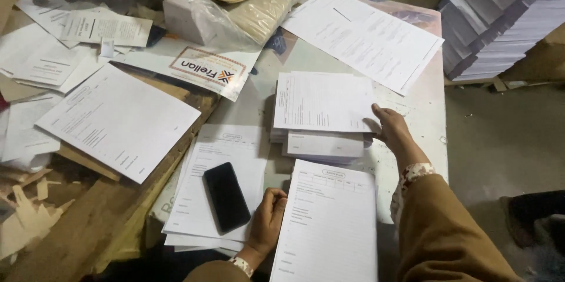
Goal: Flipping through and sorting stacks of printed document sets on a work table to check for completeness or errors.
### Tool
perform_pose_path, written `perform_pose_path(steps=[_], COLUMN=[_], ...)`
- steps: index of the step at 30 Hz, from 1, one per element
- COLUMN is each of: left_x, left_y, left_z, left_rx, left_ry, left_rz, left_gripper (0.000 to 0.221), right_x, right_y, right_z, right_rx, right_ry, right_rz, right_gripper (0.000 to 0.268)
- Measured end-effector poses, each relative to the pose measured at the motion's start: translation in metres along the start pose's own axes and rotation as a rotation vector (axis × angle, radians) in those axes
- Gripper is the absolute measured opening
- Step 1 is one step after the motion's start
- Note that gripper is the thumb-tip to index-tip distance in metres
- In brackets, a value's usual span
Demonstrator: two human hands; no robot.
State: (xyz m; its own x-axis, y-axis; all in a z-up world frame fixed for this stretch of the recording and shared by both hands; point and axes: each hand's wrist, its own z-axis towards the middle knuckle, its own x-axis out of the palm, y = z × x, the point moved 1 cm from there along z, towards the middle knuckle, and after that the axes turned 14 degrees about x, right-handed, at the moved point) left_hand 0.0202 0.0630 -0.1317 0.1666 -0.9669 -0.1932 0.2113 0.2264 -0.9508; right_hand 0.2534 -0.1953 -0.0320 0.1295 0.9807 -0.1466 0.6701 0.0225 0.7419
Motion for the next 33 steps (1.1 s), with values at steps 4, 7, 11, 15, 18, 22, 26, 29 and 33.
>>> perform_pose_path(steps=[4,7,11,15,18,22,26,29,33], left_x=[0.000,-0.004,-0.036,-0.068,-0.069,-0.065,-0.063,-0.061,-0.061], left_y=[-0.002,-0.008,-0.025,0.000,-0.004,-0.002,-0.002,-0.001,-0.009], left_z=[-0.002,-0.004,-0.001,0.008,0.020,0.033,0.044,0.047,0.055], left_rx=[-0.021,0.115,0.304,-0.089,-0.287,-0.292,-0.308,-0.345,-0.420], left_ry=[-0.002,-0.040,-0.219,-0.241,-0.193,-0.196,-0.255,-0.277,-0.311], left_rz=[0.030,-0.079,0.354,0.773,0.715,0.726,0.773,0.739,0.658], left_gripper=[0.021,0.017,0.019,0.073,0.085,0.090,0.096,0.096,0.089], right_x=[-0.023,-0.044,-0.076,-0.102,-0.108,-0.095,-0.091,-0.093,-0.084], right_y=[-0.026,-0.055,-0.108,-0.175,-0.224,-0.248,-0.252,-0.255,-0.250], right_z=[-0.022,-0.060,-0.119,-0.159,-0.156,-0.187,-0.220,-0.236,-0.261], right_rx=[0.000,-0.119,-0.079,-0.015,0.030,0.117,0.169,0.182,0.265], right_ry=[0.039,0.047,0.021,0.021,-0.062,-0.056,-0.071,-0.116,-0.110], right_rz=[0.083,0.054,0.077,0.172,0.200,0.217,0.204,0.180,0.313], right_gripper=[0.058,0.061,0.047,0.036,0.031,0.028,0.030,0.030,0.030])
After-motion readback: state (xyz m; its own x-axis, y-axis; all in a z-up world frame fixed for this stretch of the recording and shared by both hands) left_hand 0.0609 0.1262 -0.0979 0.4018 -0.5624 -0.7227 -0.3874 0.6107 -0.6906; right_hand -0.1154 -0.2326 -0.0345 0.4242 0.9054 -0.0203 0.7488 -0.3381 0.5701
